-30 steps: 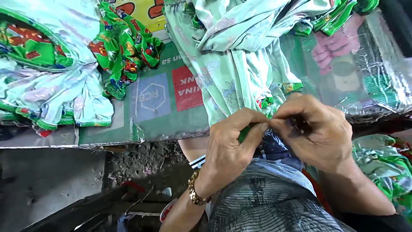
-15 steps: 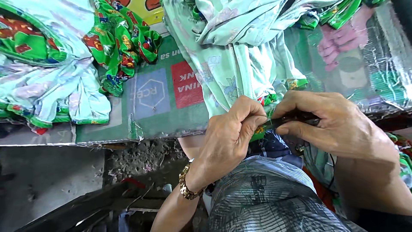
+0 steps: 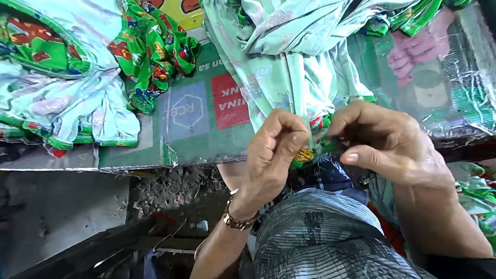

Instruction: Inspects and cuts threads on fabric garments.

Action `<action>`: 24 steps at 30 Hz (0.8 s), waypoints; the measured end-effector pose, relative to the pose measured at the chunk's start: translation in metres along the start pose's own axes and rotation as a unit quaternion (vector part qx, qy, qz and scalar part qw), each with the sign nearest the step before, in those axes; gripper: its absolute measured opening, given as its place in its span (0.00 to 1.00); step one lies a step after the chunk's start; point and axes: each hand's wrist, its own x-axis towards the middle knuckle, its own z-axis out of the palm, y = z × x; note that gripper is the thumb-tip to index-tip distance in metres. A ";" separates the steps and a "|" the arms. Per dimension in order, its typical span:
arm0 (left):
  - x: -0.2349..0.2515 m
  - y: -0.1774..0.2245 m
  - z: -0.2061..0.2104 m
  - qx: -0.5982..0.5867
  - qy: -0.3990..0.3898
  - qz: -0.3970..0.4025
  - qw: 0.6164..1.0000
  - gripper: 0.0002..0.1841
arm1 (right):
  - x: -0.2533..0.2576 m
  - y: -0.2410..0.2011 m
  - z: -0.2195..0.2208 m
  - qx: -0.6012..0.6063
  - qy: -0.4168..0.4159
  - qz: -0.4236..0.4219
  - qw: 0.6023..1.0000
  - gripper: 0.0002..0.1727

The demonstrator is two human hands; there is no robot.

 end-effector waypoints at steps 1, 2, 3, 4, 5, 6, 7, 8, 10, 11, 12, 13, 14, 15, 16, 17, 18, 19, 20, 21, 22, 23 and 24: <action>-0.001 -0.002 0.000 -0.050 0.020 -0.009 0.999 0.04 | 0.001 0.000 0.003 0.001 0.004 0.009 1.000 0.20; -0.002 -0.003 0.001 -0.095 0.037 -0.021 0.995 0.04 | 0.003 0.000 0.007 -0.016 0.005 0.017 1.000 0.21; -0.003 -0.004 0.002 -0.134 0.050 -0.034 0.989 0.05 | 0.005 0.000 0.011 -0.037 0.009 0.022 0.999 0.18; -0.004 -0.005 0.002 -0.165 0.059 -0.047 0.983 0.05 | 0.007 0.002 0.015 -0.049 0.015 0.024 0.998 0.12; -0.005 -0.005 0.003 -0.192 0.064 -0.058 0.978 0.06 | 0.009 0.004 0.018 -0.027 0.016 0.023 0.999 0.07; -0.007 -0.006 0.003 -0.214 0.069 -0.065 0.972 0.06 | 0.011 0.006 0.020 0.031 0.011 0.021 0.999 0.04; -0.008 -0.007 0.002 -0.224 0.073 -0.070 0.969 0.06 | 0.012 0.009 0.021 0.112 0.006 0.027 0.993 0.06; -0.009 -0.007 0.000 -0.226 0.077 -0.072 0.968 0.06 | 0.012 0.010 0.022 0.193 0.002 0.044 0.980 0.08; -0.011 -0.006 -0.002 -0.204 0.085 -0.069 0.973 0.07 | 0.013 0.012 0.021 0.309 -0.006 0.081 0.948 0.09; -0.011 -0.006 -0.004 -0.175 0.081 -0.062 0.979 0.08 | 0.013 0.013 0.020 0.340 -0.006 0.097 0.935 0.10; -0.012 -0.007 -0.006 -0.131 0.070 -0.049 0.988 0.09 | 0.014 0.014 0.020 0.360 -0.004 0.109 0.927 0.11; -0.013 -0.008 -0.009 -0.074 0.051 -0.029 0.996 0.11 | 0.014 0.015 0.019 0.370 -0.002 0.117 0.922 0.12; -0.014 -0.008 -0.010 -0.021 0.026 -0.002 0.999 0.15 | 0.015 0.016 0.019 0.372 0.000 0.120 0.921 0.14; -0.014 -0.007 -0.010 0.025 0.006 0.025 0.999 0.21 | 0.016 0.016 0.019 0.367 0.002 0.120 0.922 0.14; -0.014 -0.007 -0.008 0.067 -0.006 0.045 0.997 0.26 | 0.016 0.017 0.020 0.358 0.003 0.120 0.926 0.14; -0.014 -0.007 -0.006 0.104 -0.012 0.055 0.993 0.29 | 0.017 0.017 0.020 0.351 0.005 0.120 0.929 0.14; -0.014 -0.007 -0.003 0.139 -0.013 0.058 0.989 0.30 | 0.017 0.018 0.021 0.348 0.006 0.122 0.930 0.13; -0.013 -0.008 -0.001 0.173 -0.009 0.059 0.983 0.30 | 0.018 0.018 0.022 0.348 0.007 0.124 0.929 0.13; -0.013 -0.009 0.001 0.202 -0.007 0.055 0.978 0.27 | 0.019 0.019 0.022 0.349 0.010 0.126 0.929 0.12; -0.013 -0.010 0.003 0.217 -0.003 0.049 0.975 0.23 | 0.019 0.019 0.022 0.349 0.012 0.129 0.928 0.12; -0.012 -0.010 0.003 0.219 0.001 0.042 0.975 0.18 | 0.020 0.019 0.022 0.348 0.014 0.132 0.928 0.11; -0.011 -0.010 0.003 0.209 0.001 0.033 0.977 0.14 | 0.020 0.019 0.021 0.343 0.009 0.135 0.930 0.09; -0.011 -0.009 0.002 0.185 0.002 0.024 0.982 0.10 | 0.019 0.019 0.020 0.331 -0.001 0.134 0.934 0.08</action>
